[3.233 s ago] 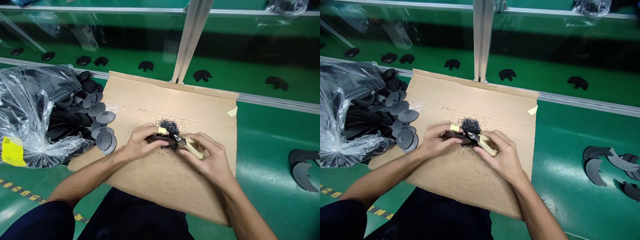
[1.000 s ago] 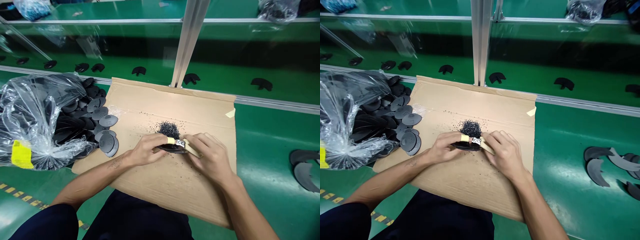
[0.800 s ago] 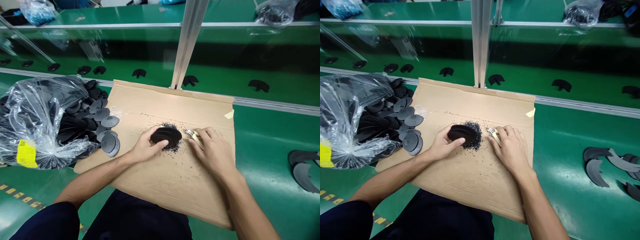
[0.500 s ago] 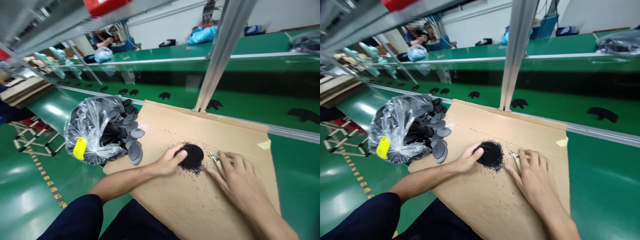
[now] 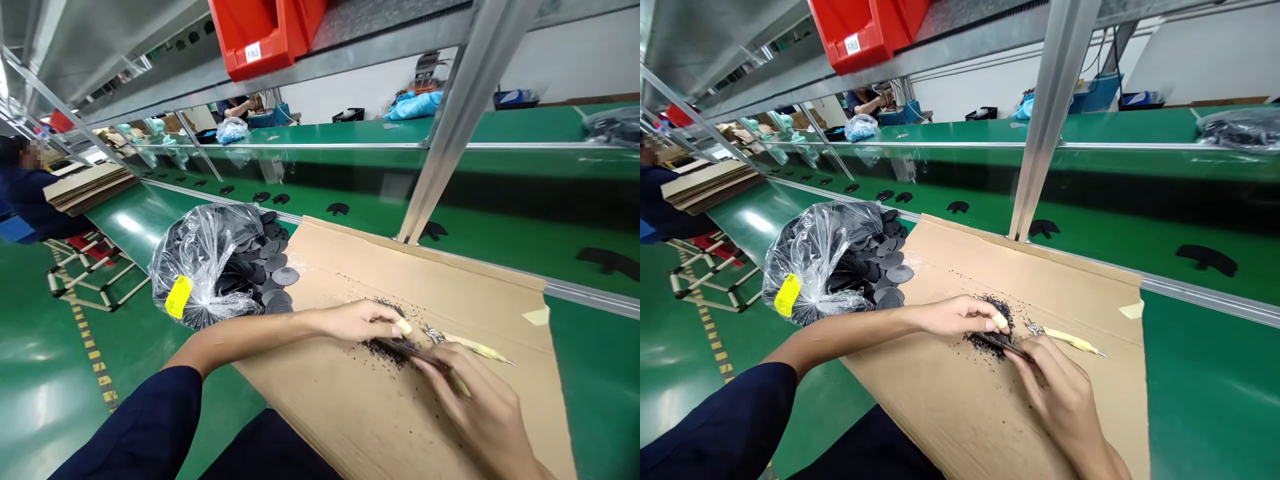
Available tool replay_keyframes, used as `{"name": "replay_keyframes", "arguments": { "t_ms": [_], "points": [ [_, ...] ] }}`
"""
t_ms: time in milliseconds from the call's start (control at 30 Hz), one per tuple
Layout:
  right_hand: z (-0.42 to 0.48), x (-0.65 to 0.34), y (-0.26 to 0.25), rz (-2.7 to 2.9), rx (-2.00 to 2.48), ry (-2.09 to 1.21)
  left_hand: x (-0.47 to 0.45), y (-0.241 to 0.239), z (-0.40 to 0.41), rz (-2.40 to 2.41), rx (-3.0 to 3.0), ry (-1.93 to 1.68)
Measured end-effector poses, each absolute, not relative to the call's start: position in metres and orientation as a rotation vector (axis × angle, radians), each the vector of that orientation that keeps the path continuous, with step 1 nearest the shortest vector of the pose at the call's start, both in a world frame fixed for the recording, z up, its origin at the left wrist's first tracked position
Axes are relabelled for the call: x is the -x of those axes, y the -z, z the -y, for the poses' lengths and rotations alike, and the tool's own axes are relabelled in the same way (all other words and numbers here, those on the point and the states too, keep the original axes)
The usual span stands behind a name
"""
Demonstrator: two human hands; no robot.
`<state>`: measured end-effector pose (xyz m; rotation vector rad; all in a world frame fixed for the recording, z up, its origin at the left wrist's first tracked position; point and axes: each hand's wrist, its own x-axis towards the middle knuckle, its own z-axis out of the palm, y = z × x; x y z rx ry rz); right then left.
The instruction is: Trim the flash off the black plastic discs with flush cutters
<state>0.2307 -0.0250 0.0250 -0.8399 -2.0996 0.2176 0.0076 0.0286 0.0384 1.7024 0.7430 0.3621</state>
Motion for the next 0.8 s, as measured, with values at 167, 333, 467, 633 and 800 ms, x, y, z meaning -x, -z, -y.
{"name": "replay_keyframes", "arguments": {
  "t_ms": [167,333,467,633,800],
  "points": [
    [0.020,-0.235,-0.014,2.150,0.829,-0.217,0.004,-0.059,-0.041,-0.691,-1.961,-0.150],
    [0.016,-0.242,-0.006,2.090,1.090,-0.130,0.053,-0.093,-0.086,-0.903,-2.495,-0.480],
    [0.015,-0.246,-0.005,2.067,1.187,-0.162,0.106,-0.109,-0.162,-1.387,-2.575,-0.505],
    [0.013,-0.252,-0.005,2.077,1.222,-0.189,0.160,-0.096,-0.246,-2.018,-2.267,-0.567],
    [0.013,-0.272,0.020,2.078,1.194,-0.202,0.192,-0.058,-0.291,-2.117,-2.101,-0.533]
  ]
}}
